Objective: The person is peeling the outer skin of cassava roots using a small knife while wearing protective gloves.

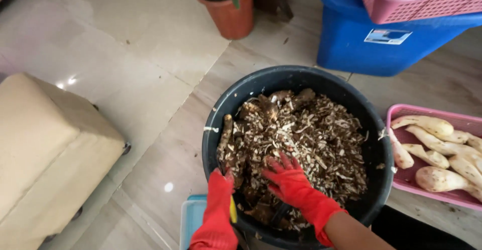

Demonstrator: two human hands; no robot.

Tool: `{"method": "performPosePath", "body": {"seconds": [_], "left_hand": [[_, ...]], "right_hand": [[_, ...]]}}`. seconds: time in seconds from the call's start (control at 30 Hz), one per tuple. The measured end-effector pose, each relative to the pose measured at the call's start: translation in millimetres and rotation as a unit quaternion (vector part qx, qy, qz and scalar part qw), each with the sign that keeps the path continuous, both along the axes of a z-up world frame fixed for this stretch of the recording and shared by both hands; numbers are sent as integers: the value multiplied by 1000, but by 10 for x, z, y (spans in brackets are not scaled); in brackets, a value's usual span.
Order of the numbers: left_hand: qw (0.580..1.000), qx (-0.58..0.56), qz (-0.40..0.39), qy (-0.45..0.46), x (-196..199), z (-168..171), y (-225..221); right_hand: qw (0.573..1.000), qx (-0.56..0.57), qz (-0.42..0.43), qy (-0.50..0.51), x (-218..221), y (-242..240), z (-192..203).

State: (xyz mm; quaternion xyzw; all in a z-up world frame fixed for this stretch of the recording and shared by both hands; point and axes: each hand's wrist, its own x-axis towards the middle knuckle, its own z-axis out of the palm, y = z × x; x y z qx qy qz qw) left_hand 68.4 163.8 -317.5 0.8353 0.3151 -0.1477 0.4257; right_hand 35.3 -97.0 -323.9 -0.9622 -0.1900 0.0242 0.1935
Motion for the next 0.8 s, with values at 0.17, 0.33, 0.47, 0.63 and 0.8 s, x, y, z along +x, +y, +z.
{"method": "performPosePath", "body": {"seconds": [0.17, 0.33, 0.47, 0.63, 0.8], "left_hand": [[997, -47, 48, 36, -484, -646, -221], [998, 49, -27, 26, -639, -1157, -24], [988, -147, 54, -4, -616, -910, -62], [983, -168, 80, -11, -616, -1359, -88], [994, -104, -17, 31, -598, -1241, -335]], "right_hand": [[952, -208, 102, 202, 150, 16, 241], [961, -107, -63, 249, 46, -337, 591], [940, -222, -174, 193, -43, -584, 37], [902, -275, -229, 243, -198, -972, -654], [910, -215, -287, 210, -326, -919, -423]]}}
